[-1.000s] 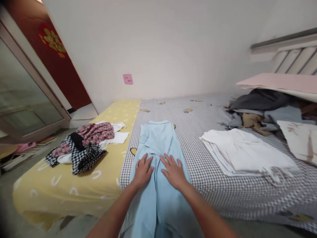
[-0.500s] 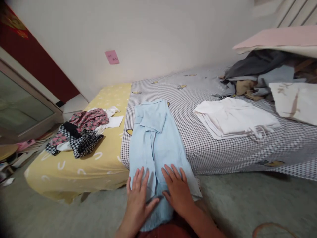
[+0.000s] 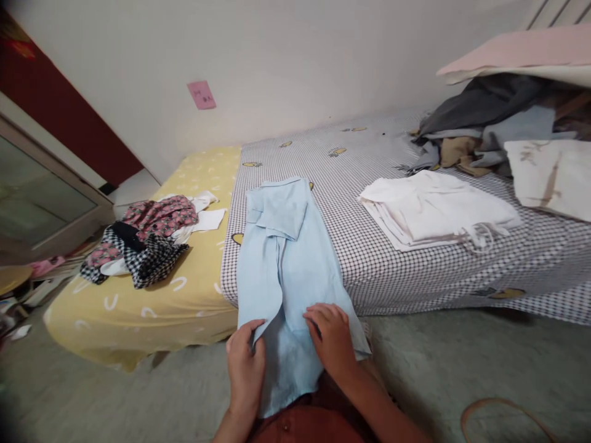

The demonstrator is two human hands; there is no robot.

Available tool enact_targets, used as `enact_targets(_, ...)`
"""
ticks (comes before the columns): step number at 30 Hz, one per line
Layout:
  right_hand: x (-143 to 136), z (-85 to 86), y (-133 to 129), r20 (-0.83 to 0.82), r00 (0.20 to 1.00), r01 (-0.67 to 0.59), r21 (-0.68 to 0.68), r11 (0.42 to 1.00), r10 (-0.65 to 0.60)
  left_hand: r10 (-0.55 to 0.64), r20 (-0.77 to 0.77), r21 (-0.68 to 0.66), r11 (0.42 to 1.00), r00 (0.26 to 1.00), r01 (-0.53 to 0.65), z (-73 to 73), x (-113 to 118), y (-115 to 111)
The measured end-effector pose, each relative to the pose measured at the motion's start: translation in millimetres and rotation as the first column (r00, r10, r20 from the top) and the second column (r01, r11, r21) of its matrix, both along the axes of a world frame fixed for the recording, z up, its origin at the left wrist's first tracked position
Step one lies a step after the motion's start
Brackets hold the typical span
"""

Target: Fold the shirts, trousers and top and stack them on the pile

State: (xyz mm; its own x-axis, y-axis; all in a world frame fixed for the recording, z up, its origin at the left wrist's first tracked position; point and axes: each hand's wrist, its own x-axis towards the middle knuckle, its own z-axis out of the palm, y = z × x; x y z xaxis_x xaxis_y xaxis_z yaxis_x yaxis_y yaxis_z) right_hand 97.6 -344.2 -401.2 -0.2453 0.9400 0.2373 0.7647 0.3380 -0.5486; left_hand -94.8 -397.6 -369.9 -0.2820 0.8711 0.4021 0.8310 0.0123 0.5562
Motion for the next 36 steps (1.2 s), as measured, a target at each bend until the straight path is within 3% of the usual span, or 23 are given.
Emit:
enact_targets(5,-9,2.8,-10,0.264,0.962,-0.083,0.049,0.995,0.067,0.0,0.066,0.031,1.0,0.998,-0.002,16.9,11,11)
enact_targets(9,-6,6.9,-4,0.208,0.977,0.035,0.009,0.999,-0.036,-0.08,0.033,0.051,0.996,0.996,0.078,24.4,24,17)
enact_targets(13,0,6.1,0,0.091,0.996,0.017,0.0,1.0,-0.017,-0.145,-0.013,0.025,0.989,0.989,0.145,14.0,34,12)
enact_targets(19,-1,-1.7,-3,0.124,0.982,-0.165,0.179,0.97,0.144,-0.068,-0.019,0.167,0.983,0.998,0.07,6.0,30,6)
enact_targets(22,-2,-4.2,-2,0.166,0.965,-0.228,0.144,0.963,0.204,-0.132,-0.093,0.236,0.96,0.987,0.15,5.6,31,6)
enact_targets(26,-5,-8.5,0,0.159,0.968,-0.212,0.105,0.972,0.194,-0.208,-0.065,0.356,0.909,0.976,0.217,-2.6,31,2)
enact_targets(32,-8,-12.0,0,0.163,0.967,-0.209,0.061,0.976,0.197,-0.321,-0.071,0.428,0.845,0.944,0.319,-13.3,19,2)
enact_targets(36,-8,-10.5,0,0.169,0.951,-0.263,0.009,0.965,0.258,-0.32,-0.049,0.302,0.898,0.946,0.319,-29.7,21,7)
